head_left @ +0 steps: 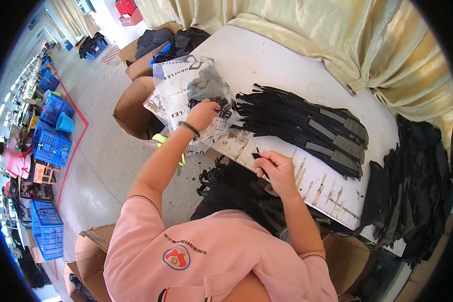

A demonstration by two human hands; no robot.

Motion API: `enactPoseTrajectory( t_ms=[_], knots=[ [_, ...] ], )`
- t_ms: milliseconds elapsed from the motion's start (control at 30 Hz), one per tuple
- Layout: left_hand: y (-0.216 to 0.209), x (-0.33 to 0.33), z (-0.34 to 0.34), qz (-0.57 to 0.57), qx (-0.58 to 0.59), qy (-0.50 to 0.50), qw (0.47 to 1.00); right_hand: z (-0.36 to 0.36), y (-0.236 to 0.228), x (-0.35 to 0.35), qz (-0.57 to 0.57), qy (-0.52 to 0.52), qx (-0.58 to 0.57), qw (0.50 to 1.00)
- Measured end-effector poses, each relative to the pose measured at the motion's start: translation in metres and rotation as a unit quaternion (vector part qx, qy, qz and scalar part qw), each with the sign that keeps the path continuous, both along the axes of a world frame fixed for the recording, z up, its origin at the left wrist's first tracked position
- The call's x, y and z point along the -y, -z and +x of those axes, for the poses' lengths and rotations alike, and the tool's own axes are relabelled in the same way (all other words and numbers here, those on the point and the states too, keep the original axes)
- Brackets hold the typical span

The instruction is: Assembling plastic buckles onto fabric straps on a workbench.

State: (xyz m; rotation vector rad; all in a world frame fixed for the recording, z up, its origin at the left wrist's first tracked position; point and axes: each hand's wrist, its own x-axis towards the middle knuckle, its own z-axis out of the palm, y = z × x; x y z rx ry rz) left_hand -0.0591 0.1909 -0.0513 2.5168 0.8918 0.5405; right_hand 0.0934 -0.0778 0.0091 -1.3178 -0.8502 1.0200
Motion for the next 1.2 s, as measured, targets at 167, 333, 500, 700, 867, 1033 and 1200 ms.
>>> enactPoseTrajectory(
  t_ms=[167,333,500,700,867,1033,1200],
  knots=[
    [0.023,-0.015,0.011,0.07,-0.106,0.043,0.991,-0.005,0.003,-0.003,-0.04,-0.009,0.019,0.999],
    [0.029,-0.009,0.011,0.072,-0.054,0.05,0.995,0.001,0.013,0.003,-0.056,-0.038,0.019,0.998],
    [-0.024,0.049,0.018,-0.089,0.11,0.018,0.99,0.009,0.015,0.007,-0.059,-0.011,-0.059,0.996],
    [-0.043,0.138,0.026,-0.489,0.331,0.092,0.802,0.007,-0.009,0.003,-0.064,-0.042,-0.275,0.958],
    [-0.039,0.161,0.028,-0.489,0.321,0.124,0.801,0.008,-0.005,0.008,-0.093,-0.034,-0.283,0.954],
    [-0.04,0.165,0.027,-0.382,0.257,0.129,0.878,0.008,-0.006,0.014,-0.098,-0.041,-0.264,0.959],
    [-0.037,0.168,0.022,-0.324,0.261,0.127,0.9,0.008,-0.006,0.017,-0.101,-0.017,-0.284,0.954]
  ],
)
